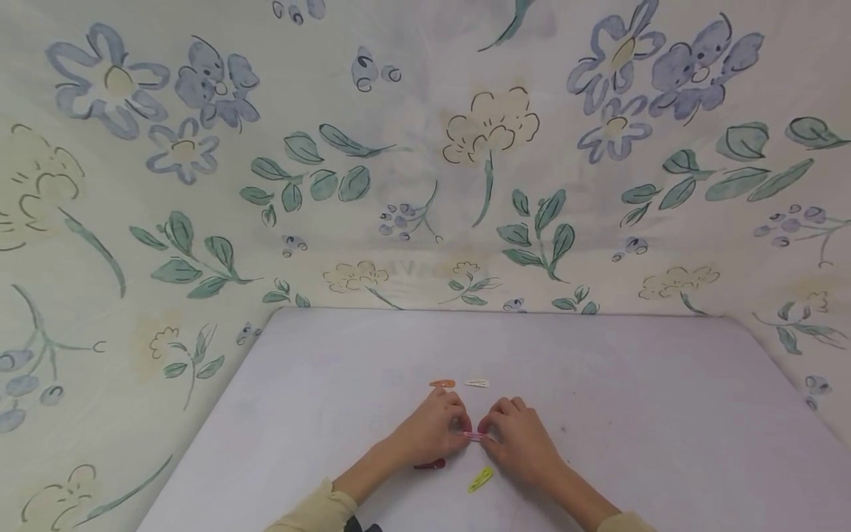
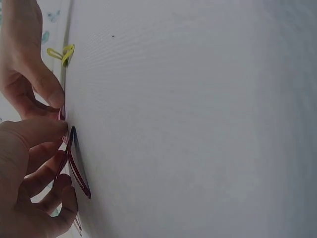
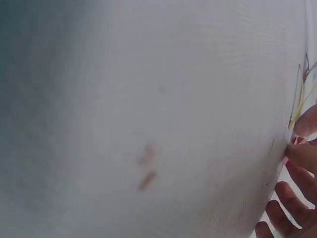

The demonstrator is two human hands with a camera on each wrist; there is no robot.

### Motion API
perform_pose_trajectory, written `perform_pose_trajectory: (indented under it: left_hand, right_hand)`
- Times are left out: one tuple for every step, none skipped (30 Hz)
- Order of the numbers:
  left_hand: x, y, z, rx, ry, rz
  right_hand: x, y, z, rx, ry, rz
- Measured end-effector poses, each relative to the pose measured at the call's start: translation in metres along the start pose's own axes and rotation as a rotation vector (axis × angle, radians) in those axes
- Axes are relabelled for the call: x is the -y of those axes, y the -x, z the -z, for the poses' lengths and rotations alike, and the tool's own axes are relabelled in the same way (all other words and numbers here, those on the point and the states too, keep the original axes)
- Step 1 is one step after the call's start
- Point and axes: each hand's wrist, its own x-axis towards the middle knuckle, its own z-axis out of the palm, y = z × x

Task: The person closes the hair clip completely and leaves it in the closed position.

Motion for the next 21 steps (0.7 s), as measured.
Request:
perform_pose_trajectory:
  left_hand:
    - [-0.0001,0.0003,-0.0001,-0.004,0.001,-0.001]
    - [-0.0001,0.0004,-0.0003,-0.009,-0.002,-0.004]
    - [-0.0001,0.0007,-0.0004,-0.015,-0.007,-0.009]
    - [-0.0001,0.0009,-0.0005,-0.021,-0.011,-0.012]
    - [0.0000,0.0010,-0.0008,-0.025,-0.010,-0.015]
    - [0.0001,0.0011,-0.0009,-0.027,-0.007,-0.016]
    - [0.0001,0.0013,-0.0010,-0.028,-0.008,-0.019]
    - [0.0002,0.0014,-0.0012,-0.028,-0.008,-0.019]
    - [0.0002,0.0017,-0.0012,-0.028,-0.006,-0.018]
    - [0.0002,0.0019,-0.0012,-0.025,0.000,-0.014]
    - [0.0002,0.0021,-0.0011,-0.023,0.004,-0.011]
    - [0.0002,0.0023,-0.0010,-0.022,0.005,-0.008]
    - [0.0000,0.0026,-0.0009,-0.022,0.010,-0.004]
    - [0.0000,0.0027,-0.0008,-0.024,0.020,0.002]
    - [-0.0001,0.0030,-0.0006,-0.027,0.033,0.008]
    - [-0.0003,0.0033,-0.0001,-0.029,0.046,0.016]
    - [-0.0006,0.0037,0.0002,-0.034,0.058,0.021]
    - [-0.0007,0.0041,0.0005,-0.039,0.069,0.025]
    - [-0.0008,0.0045,0.0007,-0.045,0.081,0.028]
    - [-0.0009,0.0049,0.0009,-0.052,0.088,0.030]
    - [-0.0009,0.0052,0.0010,-0.060,0.092,0.031]
  right_hand:
    - [0.0002,-0.0001,0.0001,0.003,-0.002,-0.004]
    - [0.0004,-0.0001,0.0002,0.007,-0.004,-0.007]
    - [0.0004,0.0000,0.0002,0.009,-0.007,-0.006]
    - [0.0003,0.0003,0.0003,0.010,-0.009,-0.004]
    - [0.0002,0.0006,0.0004,0.010,-0.009,-0.002]
    - [0.0002,0.0009,0.0005,0.010,-0.007,0.000]
    - [0.0003,0.0011,0.0008,0.008,-0.007,0.004]
    - [0.0003,0.0013,0.0008,0.007,-0.007,0.007]
    - [0.0002,0.0014,0.0009,0.006,-0.011,0.012]
    - [0.0003,0.0014,0.0008,0.004,-0.013,0.012]
    - [0.0004,0.0014,0.0007,0.003,-0.015,0.011]
    - [0.0004,0.0013,0.0005,0.000,-0.017,0.010]
    - [0.0004,0.0014,0.0003,-0.003,-0.020,0.011]
    - [0.0003,0.0014,-0.0002,-0.008,-0.020,0.013]
    - [0.0002,0.0015,-0.0005,-0.016,-0.020,0.019]
    - [0.0003,0.0016,-0.0008,-0.022,-0.018,0.022]
    - [0.0005,0.0016,-0.0010,-0.029,-0.014,0.026]
    - [0.0008,0.0016,-0.0010,-0.036,-0.014,0.030]
    - [0.0012,0.0015,-0.0009,-0.040,-0.014,0.027]
    - [0.0019,0.0012,-0.0008,-0.041,-0.017,0.021]
    - [0.0026,0.0009,-0.0006,-0.040,-0.019,0.010]
